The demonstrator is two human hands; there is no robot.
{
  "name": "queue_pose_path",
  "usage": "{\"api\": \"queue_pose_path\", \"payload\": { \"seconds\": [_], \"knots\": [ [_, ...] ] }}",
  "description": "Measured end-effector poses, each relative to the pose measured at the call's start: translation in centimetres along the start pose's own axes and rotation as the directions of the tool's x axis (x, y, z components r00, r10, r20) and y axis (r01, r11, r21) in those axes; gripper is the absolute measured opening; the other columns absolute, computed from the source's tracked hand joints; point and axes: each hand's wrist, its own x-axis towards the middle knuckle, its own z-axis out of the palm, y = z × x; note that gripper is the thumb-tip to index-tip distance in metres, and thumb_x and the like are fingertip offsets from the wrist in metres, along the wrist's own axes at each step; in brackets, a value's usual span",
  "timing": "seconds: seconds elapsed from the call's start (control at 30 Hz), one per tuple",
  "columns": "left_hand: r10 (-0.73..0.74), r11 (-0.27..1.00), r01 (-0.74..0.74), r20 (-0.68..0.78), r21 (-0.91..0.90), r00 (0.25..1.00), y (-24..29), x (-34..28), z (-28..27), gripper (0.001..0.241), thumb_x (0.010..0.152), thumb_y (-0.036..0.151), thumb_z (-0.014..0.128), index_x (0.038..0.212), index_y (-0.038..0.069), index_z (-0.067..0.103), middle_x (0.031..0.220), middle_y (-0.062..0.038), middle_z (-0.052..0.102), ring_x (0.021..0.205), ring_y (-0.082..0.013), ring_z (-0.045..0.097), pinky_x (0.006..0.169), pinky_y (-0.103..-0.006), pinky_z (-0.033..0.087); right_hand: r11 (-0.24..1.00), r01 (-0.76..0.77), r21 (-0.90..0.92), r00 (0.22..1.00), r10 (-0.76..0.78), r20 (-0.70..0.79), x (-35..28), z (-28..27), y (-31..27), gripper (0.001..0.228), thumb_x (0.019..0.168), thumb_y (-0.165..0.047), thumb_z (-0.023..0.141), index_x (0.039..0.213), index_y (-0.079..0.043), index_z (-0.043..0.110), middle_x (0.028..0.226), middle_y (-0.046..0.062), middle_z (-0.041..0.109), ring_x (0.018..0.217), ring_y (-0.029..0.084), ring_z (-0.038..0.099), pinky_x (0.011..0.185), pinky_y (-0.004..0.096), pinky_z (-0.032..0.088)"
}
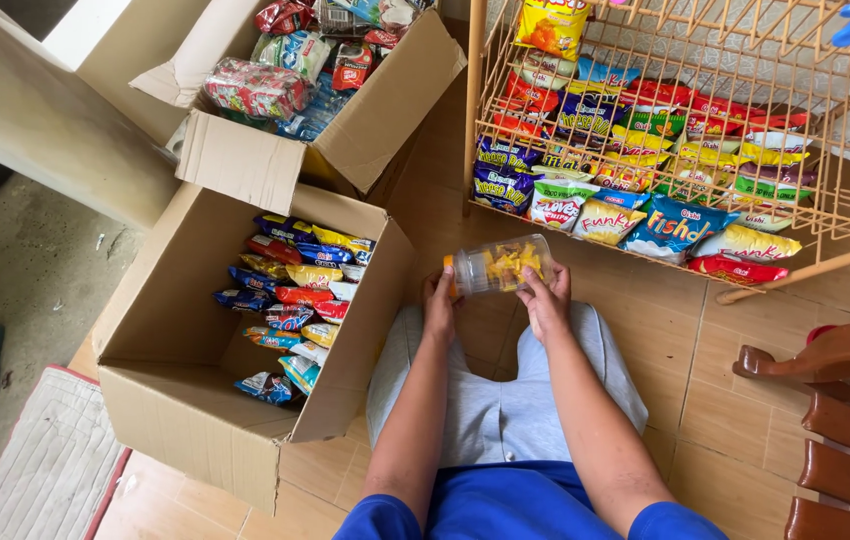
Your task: Organize various snack bags and jars from cardboard boxes onto a wire display rack.
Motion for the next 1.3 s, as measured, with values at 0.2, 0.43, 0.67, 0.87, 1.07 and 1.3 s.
{"api": "queue_pose_path", "payload": {
  "seconds": [0.2, 0.43, 0.67, 0.87, 1.07, 1.3],
  "knots": [
    [0.173, 0.964, -0.195, -0.131, -0.182, 0.976, -0.3, 0.1, -1.2, 0.062, 0.087, 0.04, 0.073, 0.137, 0.013, 0.049, 0.125, -0.006, 0.061, 0.105, -0.0195, 0.058, 0.077, -0.0373, 0.047, 0.976, -0.191, 0.107, 0.975, 0.201, -0.093, 1.4, -1.0, 0.2, 0.054, 0.09, -0.037, 0.074, 0.131, -0.019, 0.042, 0.134, 0.008, 0.056, 0.119, 0.029, 0.058, 0.093, 0.047, 0.054],
    [0.419, 0.847, -0.445, -0.148, -0.291, 0.896, -1.3, 0.8, -1.3, 0.062, 0.089, 0.032, 0.075, 0.139, 0.005, 0.049, 0.132, -0.01, 0.059, 0.116, -0.0216, 0.06, 0.097, -0.037, 0.05, 0.801, -0.526, 0.285, 0.815, 0.571, -0.101, 5.2, -4.6, 3.5, 0.075, 0.089, -0.065, 0.053, 0.141, -0.012, 0.05, 0.133, 0.017, 0.058, 0.109, 0.031, 0.06, 0.081, 0.04, 0.054],
    [0.68, 0.496, -0.491, 0.032, 0.716, 0.733, -1.1, -1.3, 1.5, 0.086, 0.064, 0.011, 0.095, 0.136, 0.0, 0.05, 0.133, -0.022, 0.047, 0.124, -0.0393, 0.047, 0.109, -0.0461, 0.041, 0.703, -0.691, 0.17, 0.719, 0.693, 0.055, 6.9, -5.9, 5.7, 0.081, 0.093, -0.072, 0.036, 0.14, -0.009, 0.057, 0.125, 0.018, 0.066, 0.093, 0.034, 0.068, 0.064, 0.033, 0.052],
    [0.662, 0.46, -0.455, 0.046, 0.762, 0.748, -3.8, 1.6, 0.5, 0.083, 0.061, 0.007, 0.089, 0.135, 0.002, 0.052, 0.136, -0.022, 0.048, 0.127, -0.04, 0.048, 0.112, -0.0452, 0.041, 0.609, -0.791, -0.067, 0.61, 0.773, -0.175, 8.6, -7.0, 9.7, 0.084, 0.095, -0.077, 0.04, 0.144, -0.01, 0.05, 0.129, 0.023, 0.063, 0.1, 0.04, 0.068, 0.068, 0.039, 0.053],
    [0.553, 0.312, -0.385, 0.164, 0.868, 0.817, -4.1, 1.6, 0.5, 0.07, 0.062, 0.007, 0.091, 0.125, 0.005, 0.06, 0.14, -0.022, 0.049, 0.134, -0.0419, 0.043, 0.113, -0.0509, 0.036, 0.661, -0.709, -0.244, 0.698, 0.612, -0.372, 3.7, -0.7, 4.7, 0.096, 0.087, -0.086, 0.026, 0.158, -0.023, 0.009, 0.16, 0.015, 0.031, 0.127, 0.051, 0.049, 0.089, 0.058, 0.052],
    [0.594, 0.324, -0.396, 0.141, 0.859, 0.792, -6.0, 2.8, -0.4, 0.068, 0.065, 0.002, 0.086, 0.128, 0.006, 0.059, 0.143, -0.027, 0.045, 0.132, -0.046, 0.043, 0.111, -0.0507, 0.038, 0.806, -0.59, -0.051, 0.781, 0.554, -0.289, -0.4, 0.7, 0.4, 0.106, 0.08, -0.091, 0.024, 0.163, -0.029, -0.003, 0.169, 0.015, 0.014, 0.142, 0.054, 0.039, 0.095, 0.067, 0.048]
  ]
}}
